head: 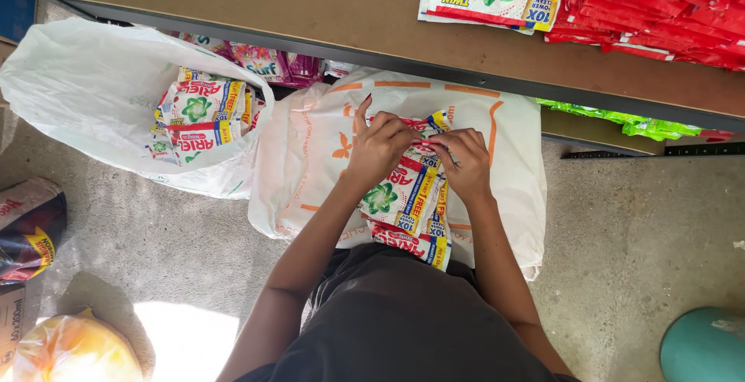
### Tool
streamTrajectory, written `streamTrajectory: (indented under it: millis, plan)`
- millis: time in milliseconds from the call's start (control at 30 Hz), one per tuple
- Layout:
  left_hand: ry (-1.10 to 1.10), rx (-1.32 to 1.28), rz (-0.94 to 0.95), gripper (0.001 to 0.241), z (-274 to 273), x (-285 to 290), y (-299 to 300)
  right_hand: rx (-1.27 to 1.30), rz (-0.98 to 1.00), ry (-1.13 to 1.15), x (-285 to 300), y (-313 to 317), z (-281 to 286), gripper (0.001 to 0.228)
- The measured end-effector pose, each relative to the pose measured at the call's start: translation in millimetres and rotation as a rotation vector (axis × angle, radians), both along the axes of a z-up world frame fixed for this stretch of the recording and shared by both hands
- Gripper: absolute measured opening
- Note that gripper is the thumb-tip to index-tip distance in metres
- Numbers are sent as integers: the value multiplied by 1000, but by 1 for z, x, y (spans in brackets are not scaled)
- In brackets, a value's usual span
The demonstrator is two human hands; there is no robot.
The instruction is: The recorder is folding and stacking individual detergent sachets from a bag onto a grocery store shelf.
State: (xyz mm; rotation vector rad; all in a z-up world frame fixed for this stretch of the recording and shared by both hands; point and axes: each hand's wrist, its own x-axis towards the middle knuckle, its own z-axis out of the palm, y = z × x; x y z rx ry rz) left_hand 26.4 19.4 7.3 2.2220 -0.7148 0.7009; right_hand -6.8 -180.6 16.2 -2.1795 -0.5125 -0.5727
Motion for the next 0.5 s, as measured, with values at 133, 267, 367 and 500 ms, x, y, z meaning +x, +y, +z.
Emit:
streamTrajectory:
  millis: [133,267,367,500]
  plan:
    - [1,-2,6,13,0,0,0,18,3,-2,2,0,-1,12]
    - [-1,13,-3,10,-3,1,1,-1,11,-26,3,1,6,14]
    - [1,13,-9,10,-4,1,2,-13,18,-42,1,2,7,14]
    - [-3,25,-29,8,-8,2,3,-8,36,-71,3,0,2,15]
